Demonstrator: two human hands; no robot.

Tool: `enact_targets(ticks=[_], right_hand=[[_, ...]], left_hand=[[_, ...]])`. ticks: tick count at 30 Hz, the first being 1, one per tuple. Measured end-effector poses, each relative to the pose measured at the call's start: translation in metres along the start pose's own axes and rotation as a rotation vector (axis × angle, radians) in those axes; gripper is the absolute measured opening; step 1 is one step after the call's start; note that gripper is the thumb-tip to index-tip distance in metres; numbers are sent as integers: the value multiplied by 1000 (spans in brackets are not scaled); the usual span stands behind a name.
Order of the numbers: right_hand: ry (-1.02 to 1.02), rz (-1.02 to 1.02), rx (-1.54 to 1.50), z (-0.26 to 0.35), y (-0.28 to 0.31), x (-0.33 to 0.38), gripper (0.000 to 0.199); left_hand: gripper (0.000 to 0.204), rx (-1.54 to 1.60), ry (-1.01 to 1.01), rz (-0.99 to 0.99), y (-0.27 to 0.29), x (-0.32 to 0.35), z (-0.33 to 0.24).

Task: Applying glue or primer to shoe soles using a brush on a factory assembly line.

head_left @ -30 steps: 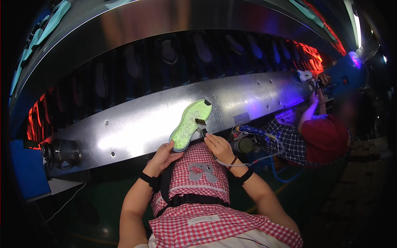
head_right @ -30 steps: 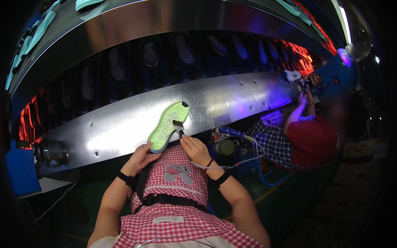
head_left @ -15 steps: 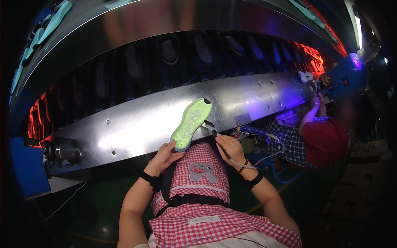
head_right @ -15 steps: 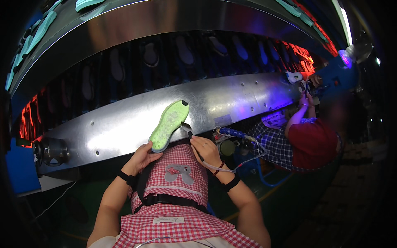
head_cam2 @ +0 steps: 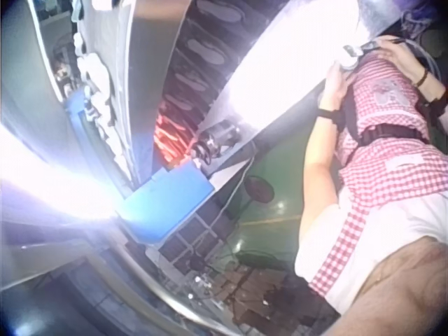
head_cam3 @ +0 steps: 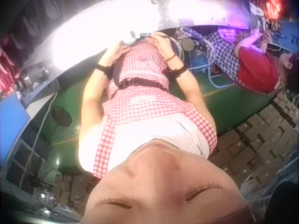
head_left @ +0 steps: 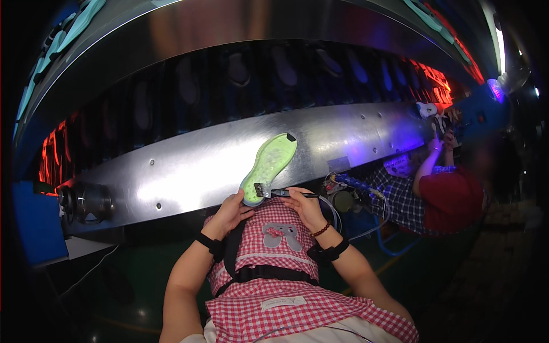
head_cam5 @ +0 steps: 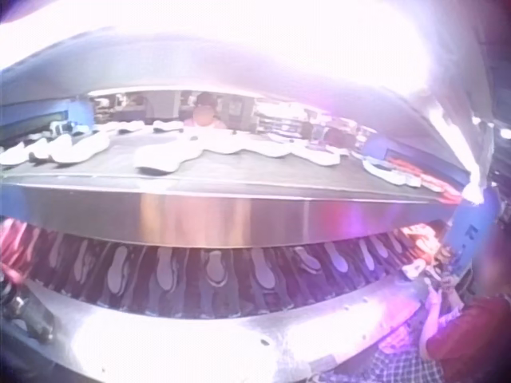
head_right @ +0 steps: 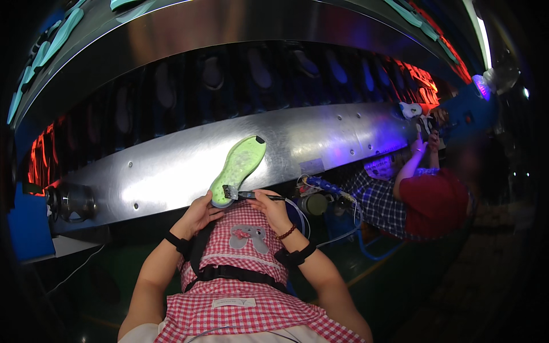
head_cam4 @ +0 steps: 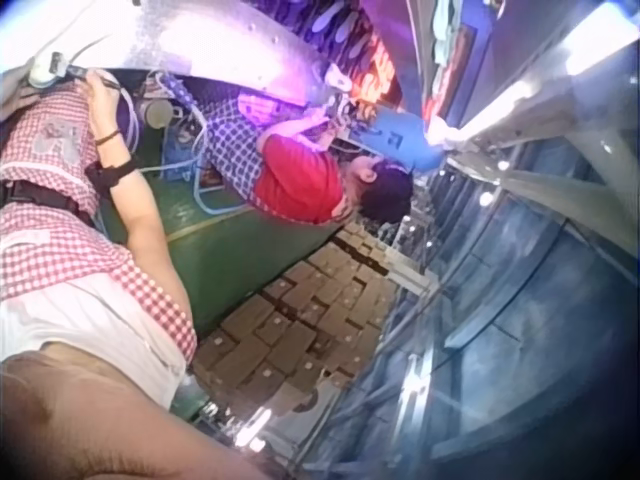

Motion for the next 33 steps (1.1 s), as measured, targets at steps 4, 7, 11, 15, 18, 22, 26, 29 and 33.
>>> enact_targets(ticks=[4,7,11,15,18,22,26,29,33], right_hand=[[42,-19,43,3,1,6,21],[50,-43,41,1,6,8,21],[77,-33,32,1,7,11,21],[73,-37,30,1,7,12,22],[79,-42,33,1,9,14,22],[78,-49,23,3,12,17,21],[83,-60,21,2,18,19,21],[69,-64,21,3,18,23,21],[83,-59,15,5,19,26,21]], left_hand=[[52,17,-9,-18,2,-6,3],[49,19,-7,-71,4,-7,4],[51,10,-10,-55,3,-6,3],[52,15,-13,-47,2,-6,4],[52,14,-12,-46,1,-6,4],[52,1,-19,-45,-3,-3,2],[53,-14,-18,-46,-2,-7,7],[53,-31,-15,-55,-4,-6,7],[53,-42,-25,-43,-6,-4,5]])
Point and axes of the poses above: each hand's wrist, its own x-axis away from the middle knuckle, its own y-axis out of the back of the hand, z = x × y, the point moved 7 cm from there along -x, towards the middle knuckle, and after that the axes turned 13 degrees about -z, right-handed, at the moved point
